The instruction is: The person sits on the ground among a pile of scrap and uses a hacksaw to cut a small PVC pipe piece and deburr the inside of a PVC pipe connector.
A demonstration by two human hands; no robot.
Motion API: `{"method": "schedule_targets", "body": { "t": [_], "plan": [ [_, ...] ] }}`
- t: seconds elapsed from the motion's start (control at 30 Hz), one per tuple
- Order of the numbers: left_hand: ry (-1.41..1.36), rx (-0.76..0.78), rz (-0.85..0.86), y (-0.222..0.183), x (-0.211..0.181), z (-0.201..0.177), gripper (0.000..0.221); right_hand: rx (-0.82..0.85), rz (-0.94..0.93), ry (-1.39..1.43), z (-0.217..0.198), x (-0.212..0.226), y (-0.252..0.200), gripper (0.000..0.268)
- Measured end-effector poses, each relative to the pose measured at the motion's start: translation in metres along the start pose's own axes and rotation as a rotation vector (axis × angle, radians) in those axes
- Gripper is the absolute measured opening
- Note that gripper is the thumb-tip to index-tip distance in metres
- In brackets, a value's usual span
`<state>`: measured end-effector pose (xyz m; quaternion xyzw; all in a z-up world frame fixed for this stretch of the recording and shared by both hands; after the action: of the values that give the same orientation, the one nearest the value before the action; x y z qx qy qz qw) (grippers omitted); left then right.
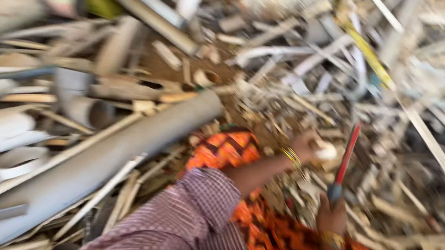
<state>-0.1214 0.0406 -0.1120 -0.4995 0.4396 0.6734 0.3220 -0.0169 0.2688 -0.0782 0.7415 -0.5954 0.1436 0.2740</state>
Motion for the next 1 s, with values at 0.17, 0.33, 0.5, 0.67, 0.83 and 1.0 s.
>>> {"method": "schedule_targets", "body": {
  "t": [0.17,0.33,0.5,0.67,0.83,1.0],
  "plan": [
    [0.075,0.079,-0.206,-0.008,-0.022,-0.021,0.031,-0.286,0.008,0.107,-0.013,0.021,-0.009,0.047],
    [0.196,0.099,-0.152,-0.019,-0.067,-0.033,0.031,0.075,0.058,-0.035,-0.021,0.057,-0.014,0.049],
    [-0.017,0.093,-0.320,-0.019,-0.083,-0.035,0.028,-0.105,0.080,0.287,-0.038,0.074,-0.020,0.046],
    [0.066,0.079,-0.259,-0.022,-0.092,-0.044,0.028,0.085,0.022,-0.164,-0.029,0.077,-0.019,0.054],
    [-0.161,0.073,-0.332,-0.022,-0.089,-0.049,0.026,-0.090,0.067,0.252,-0.029,0.076,-0.019,0.056],
    [-0.095,0.060,-0.309,-0.023,-0.082,-0.052,0.027,0.169,0.093,-0.077,-0.023,0.082,-0.021,0.046]
  ]
}}
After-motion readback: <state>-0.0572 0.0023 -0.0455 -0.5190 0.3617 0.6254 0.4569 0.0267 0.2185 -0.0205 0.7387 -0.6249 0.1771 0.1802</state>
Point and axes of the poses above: each hand's wrist, its own y-axis towards the middle knuckle, its own z-axis out of the palm, x = y × z, the point moved 2 cm from there along y, towards the middle knuckle, and after that the axes turned 1 degree about z, right-handed, at the moved point
